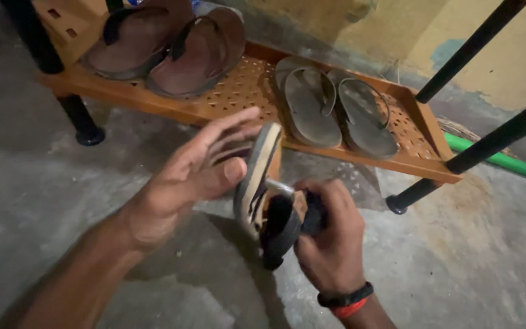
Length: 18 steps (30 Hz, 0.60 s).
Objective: The person wipes several pairs of sandals and flip-flops on a two-tiered shoe rack using a dark cloth. They handle each item individually, wiping the soles and straps, then place them back on the rack.
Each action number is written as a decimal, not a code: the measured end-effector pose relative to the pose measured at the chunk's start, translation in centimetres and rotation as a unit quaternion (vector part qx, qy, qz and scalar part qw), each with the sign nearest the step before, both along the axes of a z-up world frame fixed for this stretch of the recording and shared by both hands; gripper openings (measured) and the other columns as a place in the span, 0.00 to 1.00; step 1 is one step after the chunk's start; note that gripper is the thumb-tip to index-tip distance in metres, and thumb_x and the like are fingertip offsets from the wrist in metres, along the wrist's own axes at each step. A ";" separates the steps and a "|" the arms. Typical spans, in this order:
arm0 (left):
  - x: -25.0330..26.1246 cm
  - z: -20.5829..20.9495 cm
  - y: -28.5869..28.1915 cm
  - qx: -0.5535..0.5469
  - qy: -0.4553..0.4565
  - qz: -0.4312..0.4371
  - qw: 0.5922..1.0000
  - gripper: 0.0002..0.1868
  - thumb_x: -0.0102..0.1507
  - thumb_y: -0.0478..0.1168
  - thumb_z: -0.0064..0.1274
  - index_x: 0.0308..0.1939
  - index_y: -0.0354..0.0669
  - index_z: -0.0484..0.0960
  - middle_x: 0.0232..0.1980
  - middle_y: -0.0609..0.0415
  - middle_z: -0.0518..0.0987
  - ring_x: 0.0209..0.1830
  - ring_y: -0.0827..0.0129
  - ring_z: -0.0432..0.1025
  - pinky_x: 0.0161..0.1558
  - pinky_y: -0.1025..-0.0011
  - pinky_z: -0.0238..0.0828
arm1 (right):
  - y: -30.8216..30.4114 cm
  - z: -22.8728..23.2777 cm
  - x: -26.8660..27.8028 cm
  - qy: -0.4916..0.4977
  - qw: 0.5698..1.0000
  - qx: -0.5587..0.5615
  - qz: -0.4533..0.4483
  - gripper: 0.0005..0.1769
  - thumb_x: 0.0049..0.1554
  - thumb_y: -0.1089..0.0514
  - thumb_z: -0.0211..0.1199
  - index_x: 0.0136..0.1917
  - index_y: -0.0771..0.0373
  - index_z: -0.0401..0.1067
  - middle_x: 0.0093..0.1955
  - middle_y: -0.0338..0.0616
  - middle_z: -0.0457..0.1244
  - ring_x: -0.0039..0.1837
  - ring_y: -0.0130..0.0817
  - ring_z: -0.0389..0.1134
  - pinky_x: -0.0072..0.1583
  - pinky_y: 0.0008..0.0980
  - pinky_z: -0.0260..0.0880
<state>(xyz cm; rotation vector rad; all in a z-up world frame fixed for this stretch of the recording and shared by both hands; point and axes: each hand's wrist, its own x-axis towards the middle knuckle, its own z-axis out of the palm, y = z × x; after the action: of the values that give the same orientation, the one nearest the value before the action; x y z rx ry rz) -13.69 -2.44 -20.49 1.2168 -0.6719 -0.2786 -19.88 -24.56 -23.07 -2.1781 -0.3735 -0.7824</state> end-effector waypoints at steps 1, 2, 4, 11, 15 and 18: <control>-0.2 0.5 -0.1 0.015 -0.010 0.001 1.000 0.57 0.59 0.67 0.59 0.80 0.38 0.54 0.75 0.38 0.66 0.76 0.49 0.58 0.71 0.53 0.52 | 0.3 0.1 0.0 -0.001 1.000 0.011 0.008 0.23 0.42 0.72 0.56 0.53 0.68 0.69 0.47 0.49 0.64 0.51 0.43 0.68 0.54 0.33 0.69; -0.5 0.8 -0.2 0.030 -0.021 0.002 0.999 0.57 0.58 0.68 0.59 0.80 0.38 0.54 0.74 0.37 0.66 0.76 0.48 0.60 0.72 0.53 0.54 | 0.6 0.2 0.1 -0.003 1.000 0.021 0.016 0.23 0.42 0.73 0.56 0.53 0.68 0.69 0.48 0.49 0.64 0.51 0.43 0.68 0.54 0.33 0.69; -0.8 1.2 -0.7 0.051 -0.042 0.022 0.998 0.57 0.57 0.68 0.58 0.79 0.38 0.56 0.72 0.35 0.66 0.76 0.48 0.60 0.73 0.54 0.54 | 0.7 0.1 0.2 0.022 0.999 0.028 -0.013 0.23 0.43 0.73 0.57 0.53 0.66 0.70 0.48 0.47 0.65 0.50 0.40 0.69 0.54 0.32 0.69; -0.8 -0.4 -1.2 0.119 -0.104 0.175 0.972 0.51 0.55 0.64 0.60 0.75 0.38 0.64 0.58 0.41 0.72 0.64 0.51 0.68 0.64 0.57 0.62 | -1.9 -2.7 1.5 0.189 0.956 0.209 0.081 0.38 0.42 0.74 0.55 0.67 0.62 0.63 0.63 0.43 0.65 0.65 0.32 0.66 0.63 0.28 0.68; 0.1 -1.4 -0.3 0.045 0.009 0.176 0.983 0.50 0.51 0.64 0.68 0.69 0.43 0.67 0.48 0.48 0.76 0.49 0.53 0.79 0.52 0.50 0.76 | -1.5 -4.1 1.6 0.273 0.941 0.161 0.117 0.33 0.49 0.71 0.58 0.69 0.63 0.62 0.61 0.46 0.65 0.63 0.33 0.66 0.62 0.30 0.65; 0.8 -2.1 0.7 0.060 0.028 0.292 0.954 0.46 0.50 0.63 0.66 0.66 0.45 0.72 0.51 0.53 0.75 0.53 0.62 0.76 0.58 0.54 0.68 | -1.7 -3.6 1.9 0.371 0.923 0.006 0.101 0.27 0.56 0.65 0.63 0.68 0.63 0.64 0.58 0.49 0.67 0.58 0.34 0.66 0.59 0.33 0.65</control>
<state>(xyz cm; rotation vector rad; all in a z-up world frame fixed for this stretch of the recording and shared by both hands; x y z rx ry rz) -12.92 -1.70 -22.61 1.4615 -0.2258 0.1432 -17.95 -26.29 -26.70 -2.1945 -0.1896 0.1778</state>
